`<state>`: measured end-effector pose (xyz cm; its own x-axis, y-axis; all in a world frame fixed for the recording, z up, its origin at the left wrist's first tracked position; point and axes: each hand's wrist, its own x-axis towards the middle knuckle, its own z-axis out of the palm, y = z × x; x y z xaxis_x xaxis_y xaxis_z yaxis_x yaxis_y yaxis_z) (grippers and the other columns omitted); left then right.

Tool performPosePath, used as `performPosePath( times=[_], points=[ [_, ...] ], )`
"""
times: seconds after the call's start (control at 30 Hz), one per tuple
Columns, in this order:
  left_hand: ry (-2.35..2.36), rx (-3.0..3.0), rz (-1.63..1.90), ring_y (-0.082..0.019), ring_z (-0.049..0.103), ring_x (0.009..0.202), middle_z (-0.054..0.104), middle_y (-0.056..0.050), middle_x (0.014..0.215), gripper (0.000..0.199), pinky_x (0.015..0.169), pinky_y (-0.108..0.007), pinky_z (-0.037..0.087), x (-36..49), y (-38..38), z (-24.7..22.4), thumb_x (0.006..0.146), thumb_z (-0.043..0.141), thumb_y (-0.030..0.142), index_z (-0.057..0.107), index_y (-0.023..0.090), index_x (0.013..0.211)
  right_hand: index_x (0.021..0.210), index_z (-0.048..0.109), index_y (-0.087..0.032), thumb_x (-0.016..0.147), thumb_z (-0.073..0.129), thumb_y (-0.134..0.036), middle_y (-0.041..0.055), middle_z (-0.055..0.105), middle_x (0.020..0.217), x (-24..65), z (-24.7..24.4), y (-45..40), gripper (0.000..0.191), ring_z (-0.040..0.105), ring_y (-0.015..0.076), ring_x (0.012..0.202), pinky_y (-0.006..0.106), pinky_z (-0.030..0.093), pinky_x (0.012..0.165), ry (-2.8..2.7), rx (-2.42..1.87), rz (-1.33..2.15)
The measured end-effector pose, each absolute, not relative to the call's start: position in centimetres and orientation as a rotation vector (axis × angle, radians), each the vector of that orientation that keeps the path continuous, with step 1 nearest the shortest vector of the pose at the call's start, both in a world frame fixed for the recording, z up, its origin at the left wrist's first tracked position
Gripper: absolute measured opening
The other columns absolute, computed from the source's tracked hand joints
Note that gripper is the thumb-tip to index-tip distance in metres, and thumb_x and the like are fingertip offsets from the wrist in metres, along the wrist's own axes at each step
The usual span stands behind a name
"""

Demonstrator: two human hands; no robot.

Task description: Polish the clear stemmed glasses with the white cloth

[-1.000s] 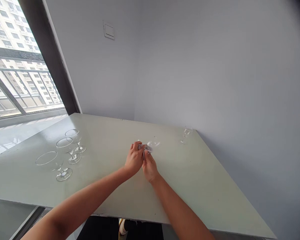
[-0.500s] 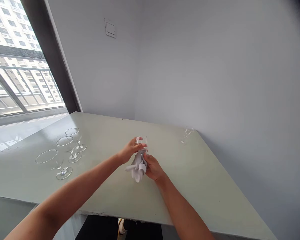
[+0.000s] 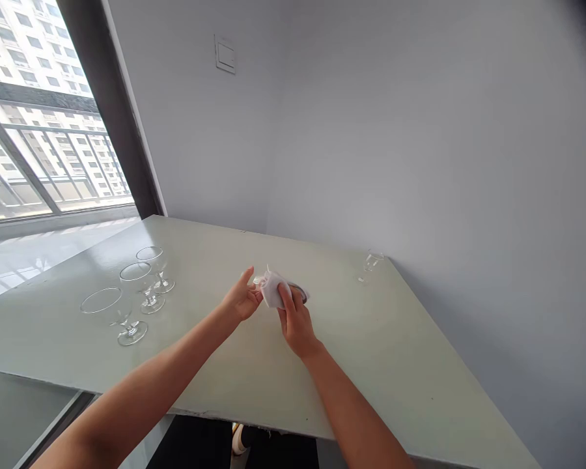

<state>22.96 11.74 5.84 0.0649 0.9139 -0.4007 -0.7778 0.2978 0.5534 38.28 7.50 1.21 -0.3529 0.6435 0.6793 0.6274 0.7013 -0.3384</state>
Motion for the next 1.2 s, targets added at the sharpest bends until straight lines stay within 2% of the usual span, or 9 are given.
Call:
performPosePath(
  times=[0.07, 0.17, 0.3, 0.47, 0.6, 0.7, 0.77, 0.97, 1.2],
  points=[
    [0.805, 0.143, 1.435, -0.015, 0.063, 0.071, 0.056, -0.006, 0.080, 0.021, 0.062, -0.026, 0.054, 22.8, 11.8, 6.4, 0.079, 0.059, 0.029, 0.045, 0.016, 0.088, 0.141, 0.013, -0.021, 0.090, 0.032, -0.019, 0.0157, 0.047, 0.122, 38.3, 0.8, 7.4, 0.054, 0.050, 0.0238, 0.107, 0.034, 0.049, 0.073, -2.113, -1.049, 0.001],
    [0.844, 0.255, 1.804, -0.013, 0.064, 0.077, 0.054, -0.004, 0.087, 0.023, 0.070, -0.026, 0.053, 21.4, 12.4, 7.6, 0.080, 0.057, 0.032, 0.042, 0.019, 0.091, 0.137, 0.029, -0.027, 0.089, 0.039, -0.032, 0.0119, 0.045, 0.127, 39.0, 1.2, 7.0, 0.049, 0.057, 0.0215, 0.093, 0.032, 0.050, 0.067, -2.287, -1.154, 0.076],
    [0.904, 0.748, 2.032, -0.013, 0.064, 0.080, 0.053, -0.002, 0.098, 0.047, 0.077, -0.033, 0.051, 20.0, 12.2, 8.1, 0.074, 0.064, 0.033, 0.033, 0.025, 0.108, 0.122, 0.048, -0.025, 0.085, 0.046, -0.045, 0.0101, 0.045, 0.127, 39.9, 4.1, 6.9, 0.043, 0.060, 0.0150, 0.074, 0.031, 0.050, 0.067, -2.129, -1.412, 0.178],
    [0.899, 1.362, 1.766, -0.020, 0.058, 0.102, 0.048, -0.008, 0.115, 0.066, 0.086, -0.039, 0.047, 24.0, 9.9, 7.2, 0.071, 0.067, 0.029, 0.026, 0.029, 0.123, 0.112, 0.055, -0.023, 0.082, 0.053, -0.031, 0.0060, 0.052, 0.110, 38.3, 6.8, 8.0, 0.030, 0.057, 0.0113, 0.069, 0.027, 0.047, 0.068, -2.015, -1.330, 0.181],
    [0.912, 1.584, 1.537, -0.024, 0.046, 0.118, 0.040, -0.011, 0.129, 0.076, 0.091, -0.044, 0.043, 26.8, 9.1, 7.2, 0.074, 0.063, 0.032, 0.016, 0.034, 0.133, 0.081, 0.062, -0.021, 0.079, 0.051, -0.017, 0.0019, 0.059, 0.085, 37.9, 5.8, 10.6, 0.012, 0.056, 0.0136, 0.080, 0.025, 0.045, 0.070, -1.910, -1.336, 0.273],
    [1.024, 1.756, 1.371, -0.026, 0.039, 0.124, 0.033, -0.011, 0.137, 0.078, 0.094, -0.047, 0.040, 26.1, 9.3, 6.4, 0.074, 0.062, 0.037, 0.016, 0.034, 0.136, 0.078, 0.063, -0.021, 0.074, 0.056, -0.018, 0.0009, 0.062, 0.085, 41.1, 4.0, 13.7, 0.008, 0.057, 0.0126, 0.075, 0.023, 0.045, 0.071, -1.628, -1.487, 0.380],
    [1.140, 1.789, 1.315, -0.025, 0.042, 0.120, 0.038, -0.011, 0.133, 0.069, 0.092, -0.047, 0.041, 24.7, 9.5, 4.7, 0.076, 0.058, 0.041, 0.022, 0.032, 0.134, 0.084, 0.063, -0.019, 0.073, 0.054, -0.021, 0.0020, 0.063, 0.088, 44.4, 2.8, 15.9, 0.014, 0.059, 0.0126, 0.071, 0.024, 0.045, 0.069, -1.469, -1.581, 0.380],
    [1.397, 1.603, 1.288, -0.021, 0.057, 0.097, 0.053, -0.008, 0.108, 0.050, 0.085, -0.044, 0.046, 21.9, 10.1, -1.7, 0.081, 0.045, 0.047, 0.036, 0.024, 0.124, 0.083, 0.062, -0.016, 0.070, 0.047, -0.024, 0.0039, 0.065, 0.073, 52.5, -0.4, 20.8, 0.022, 0.060, 0.0160, 0.064, 0.024, 0.044, 0.059, -1.195, -1.761, 0.369],
    [1.471, 1.508, 1.234, -0.018, 0.059, 0.090, 0.058, -0.004, 0.099, 0.043, 0.083, -0.038, 0.046, 21.9, 10.5, -1.2, 0.082, 0.041, 0.049, 0.041, 0.024, 0.117, 0.088, 0.061, -0.015, 0.070, 0.049, -0.027, 0.0044, 0.066, 0.074, 55.0, -2.2, 24.2, 0.025, 0.060, 0.0145, 0.059, 0.022, 0.042, 0.055, -1.093, -1.812, 0.406]
  ],
)
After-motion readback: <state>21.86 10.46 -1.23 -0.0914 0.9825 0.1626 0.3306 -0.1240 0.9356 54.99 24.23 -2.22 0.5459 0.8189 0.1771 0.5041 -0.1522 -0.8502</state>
